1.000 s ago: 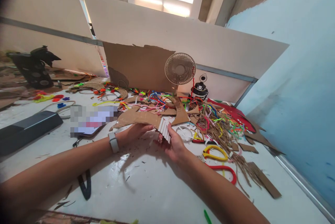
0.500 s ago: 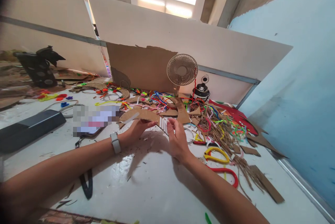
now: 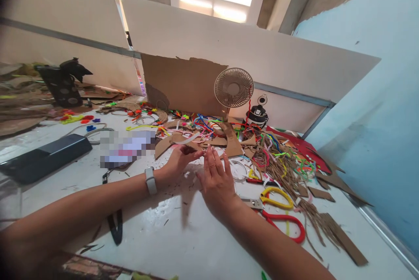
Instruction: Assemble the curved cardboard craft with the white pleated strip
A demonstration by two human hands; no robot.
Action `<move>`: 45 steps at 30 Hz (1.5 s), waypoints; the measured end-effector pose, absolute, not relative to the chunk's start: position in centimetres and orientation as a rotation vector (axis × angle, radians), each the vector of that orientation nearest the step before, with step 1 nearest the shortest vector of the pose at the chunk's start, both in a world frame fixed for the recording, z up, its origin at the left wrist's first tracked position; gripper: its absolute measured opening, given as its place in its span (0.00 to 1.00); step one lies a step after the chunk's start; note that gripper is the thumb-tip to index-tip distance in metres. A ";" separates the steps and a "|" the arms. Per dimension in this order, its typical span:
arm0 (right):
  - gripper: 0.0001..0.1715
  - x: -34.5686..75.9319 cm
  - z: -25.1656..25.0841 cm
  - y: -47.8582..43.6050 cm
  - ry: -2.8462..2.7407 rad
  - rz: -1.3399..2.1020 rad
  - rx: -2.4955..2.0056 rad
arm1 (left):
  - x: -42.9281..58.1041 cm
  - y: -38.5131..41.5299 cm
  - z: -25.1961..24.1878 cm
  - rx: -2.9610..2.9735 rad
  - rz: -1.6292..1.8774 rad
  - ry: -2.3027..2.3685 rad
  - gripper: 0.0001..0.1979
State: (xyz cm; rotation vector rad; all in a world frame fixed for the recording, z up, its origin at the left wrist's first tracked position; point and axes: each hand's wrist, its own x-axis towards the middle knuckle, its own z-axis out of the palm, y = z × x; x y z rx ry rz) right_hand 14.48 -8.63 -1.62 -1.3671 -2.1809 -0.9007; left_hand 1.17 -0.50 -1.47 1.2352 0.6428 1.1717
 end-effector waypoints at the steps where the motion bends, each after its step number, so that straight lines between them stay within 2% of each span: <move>1: 0.31 14.4 -1.6 -8.7 -2.182 -0.919 -1.362 | 1.2 -0.4 -1.7 1.202 1.170 0.646 0.17; 9: 0.28 14.5 -1.9 -8.4 -2.202 -1.032 -1.278 | 1.5 -0.4 -2.6 1.039 1.118 0.629 0.17; 23: 0.26 14.5 -2.4 -8.1 -2.182 -1.036 -1.276 | 1.4 -0.8 -2.1 1.013 1.084 0.646 0.18; 28: 0.25 14.7 -1.6 -8.4 -2.185 -0.827 -1.303 | 0.9 -0.5 -1.5 1.237 1.172 0.715 0.19; 32: 0.18 15.7 -0.1 -8.2 -2.041 -0.591 -1.292 | 0.6 -0.3 -1.4 1.410 1.154 0.672 0.19; 34: 0.17 16.4 0.7 -7.9 -1.951 -0.511 -1.289 | 0.6 -0.3 -1.5 1.368 1.125 0.685 0.20; 39: 0.11 17.6 2.1 -7.4 -1.892 -0.427 -1.280 | 0.7 -0.4 -1.8 1.298 1.064 0.728 0.21; 45: 0.09 17.2 2.3 -7.9 -2.130 -0.330 -1.244 | 0.8 -0.6 -1.8 1.317 1.075 0.781 0.21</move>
